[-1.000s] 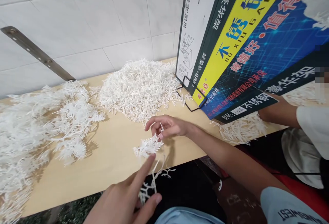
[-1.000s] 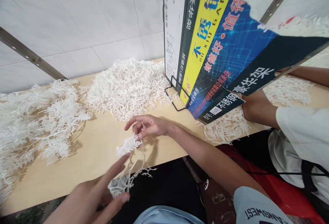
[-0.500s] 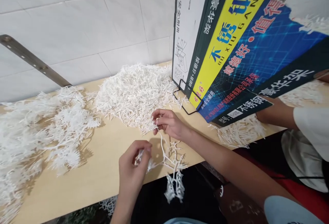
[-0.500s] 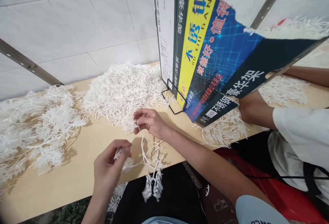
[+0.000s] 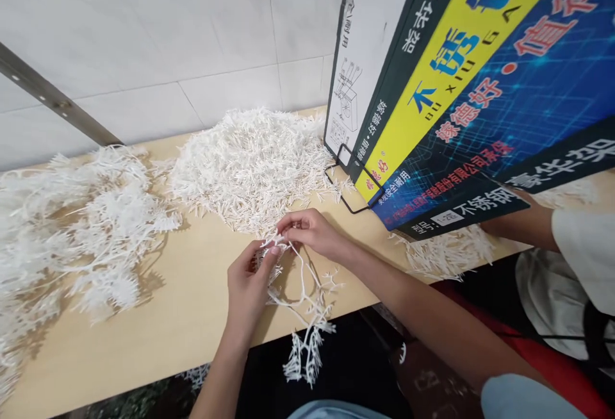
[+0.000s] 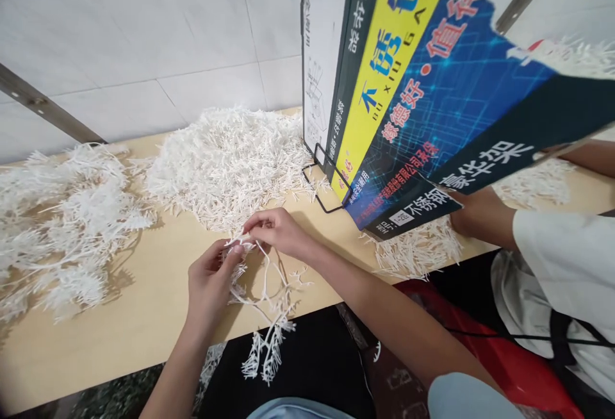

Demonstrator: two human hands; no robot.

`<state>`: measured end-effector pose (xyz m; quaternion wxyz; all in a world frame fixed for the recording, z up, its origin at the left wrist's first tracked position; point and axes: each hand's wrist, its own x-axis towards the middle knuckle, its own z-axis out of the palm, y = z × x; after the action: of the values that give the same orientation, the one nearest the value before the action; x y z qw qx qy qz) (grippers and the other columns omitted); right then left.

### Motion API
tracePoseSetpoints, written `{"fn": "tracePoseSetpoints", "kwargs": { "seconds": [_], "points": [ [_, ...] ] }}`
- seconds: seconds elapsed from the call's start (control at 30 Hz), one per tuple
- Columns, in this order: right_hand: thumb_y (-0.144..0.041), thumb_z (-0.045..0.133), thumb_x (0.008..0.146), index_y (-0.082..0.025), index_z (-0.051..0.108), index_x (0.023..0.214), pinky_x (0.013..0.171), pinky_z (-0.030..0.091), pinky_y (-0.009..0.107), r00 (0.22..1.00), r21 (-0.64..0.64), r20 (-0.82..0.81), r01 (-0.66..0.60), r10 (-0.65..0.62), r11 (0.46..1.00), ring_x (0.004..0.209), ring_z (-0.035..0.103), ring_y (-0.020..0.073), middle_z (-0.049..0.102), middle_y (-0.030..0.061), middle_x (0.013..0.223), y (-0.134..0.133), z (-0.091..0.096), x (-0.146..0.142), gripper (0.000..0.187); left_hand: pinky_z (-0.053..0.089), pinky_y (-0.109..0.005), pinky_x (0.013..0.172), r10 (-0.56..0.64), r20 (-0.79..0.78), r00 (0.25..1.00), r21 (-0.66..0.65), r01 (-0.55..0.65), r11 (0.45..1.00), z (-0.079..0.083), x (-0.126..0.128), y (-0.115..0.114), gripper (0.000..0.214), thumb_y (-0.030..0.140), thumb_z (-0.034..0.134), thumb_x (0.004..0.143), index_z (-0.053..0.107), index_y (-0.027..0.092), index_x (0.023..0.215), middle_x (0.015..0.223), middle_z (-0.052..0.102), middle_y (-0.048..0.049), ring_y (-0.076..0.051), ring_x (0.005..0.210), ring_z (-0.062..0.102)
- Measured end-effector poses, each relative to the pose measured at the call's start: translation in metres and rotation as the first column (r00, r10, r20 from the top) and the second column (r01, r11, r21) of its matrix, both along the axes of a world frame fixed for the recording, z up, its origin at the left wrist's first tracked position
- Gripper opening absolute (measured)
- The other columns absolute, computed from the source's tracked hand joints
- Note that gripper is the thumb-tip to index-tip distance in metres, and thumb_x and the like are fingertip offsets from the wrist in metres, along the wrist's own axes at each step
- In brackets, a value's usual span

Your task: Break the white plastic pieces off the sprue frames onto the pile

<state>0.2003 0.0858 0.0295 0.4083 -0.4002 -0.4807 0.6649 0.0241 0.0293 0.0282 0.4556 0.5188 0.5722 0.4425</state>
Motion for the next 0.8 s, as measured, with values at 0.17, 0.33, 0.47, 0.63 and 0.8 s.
{"fn": "tracePoseSetpoints", "kwargs": {
  "seconds": [0.17,0.33,0.47,0.63,0.8],
  "points": [
    [-0.032,0.083,0.075,-0.014,0.074,0.084,0.061,0.048,0.025,0.981,0.077,0.122,-0.158,0.148,0.984,0.065,0.06,0.0127,0.069,0.0011,0.072,-0.002,0.003,0.006,0.022,0.045,-0.024,0.066,-0.028,0.032,0.999,0.009,0.028,1.0,-0.001,-0.006,0.0,0.035,0.051,0.07,0.092,0.074,0.016,0.086,0.079,0.07,-0.0018,-0.015,0.073,0.059],
    [-0.035,0.079,0.078,-0.018,0.07,0.084,0.062,0.045,0.026,1.0,0.058,-0.015,-0.009,0.009,0.998,0.064,0.058,0.0128,0.063,-0.0015,0.074,0.001,-0.001,0.005,0.02,0.045,-0.023,0.058,-0.074,-0.028,0.997,-0.115,0.07,0.991,-0.003,-0.015,-0.021,0.045,0.049,0.072,0.091,0.069,0.02,0.125,0.073,0.068,0.0011,-0.014,0.061,0.06],
    [-0.028,0.081,0.075,-0.019,0.071,0.077,0.072,0.045,0.028,0.998,0.141,-0.043,-0.034,0.04,0.989,0.081,0.058,0.0149,0.062,0.0006,0.085,0.002,0.001,0.008,0.014,0.055,-0.036,0.08,-0.221,-0.44,0.87,0.09,0.287,0.954,0.003,-0.016,-0.041,0.02,0.031,0.06,0.099,0.076,0.022,0.106,0.096,0.078,-0.0085,-0.026,0.095,0.071],
    [-0.027,0.084,0.074,-0.018,0.074,0.076,0.076,0.045,0.029,0.987,0.216,0.003,-0.158,0.161,0.963,0.084,0.058,0.0152,0.064,0.0019,0.09,-0.002,0.008,0.01,0.013,0.053,-0.046,0.09,-0.064,-0.852,0.52,0.182,0.408,0.895,0.011,-0.005,-0.039,0.029,0.003,0.054,0.09,0.071,0.018,0.107,0.115,0.073,-0.0168,-0.034,0.11,0.066],
    [-0.028,0.08,0.077,-0.017,0.071,0.083,0.065,0.049,0.026,0.977,0.04,-0.072,-0.2,0.203,0.979,0.066,0.062,0.0128,0.069,0.0,0.073,-0.004,0.007,0.009,0.015,0.049,-0.027,0.057,-0.334,-0.476,0.813,-0.04,0.36,0.932,0.002,0.005,-0.026,0.013,0.013,0.051,0.094,0.062,0.02,0.09,0.08,0.069,-0.0028,-0.015,0.058,0.064]
  ]
}}
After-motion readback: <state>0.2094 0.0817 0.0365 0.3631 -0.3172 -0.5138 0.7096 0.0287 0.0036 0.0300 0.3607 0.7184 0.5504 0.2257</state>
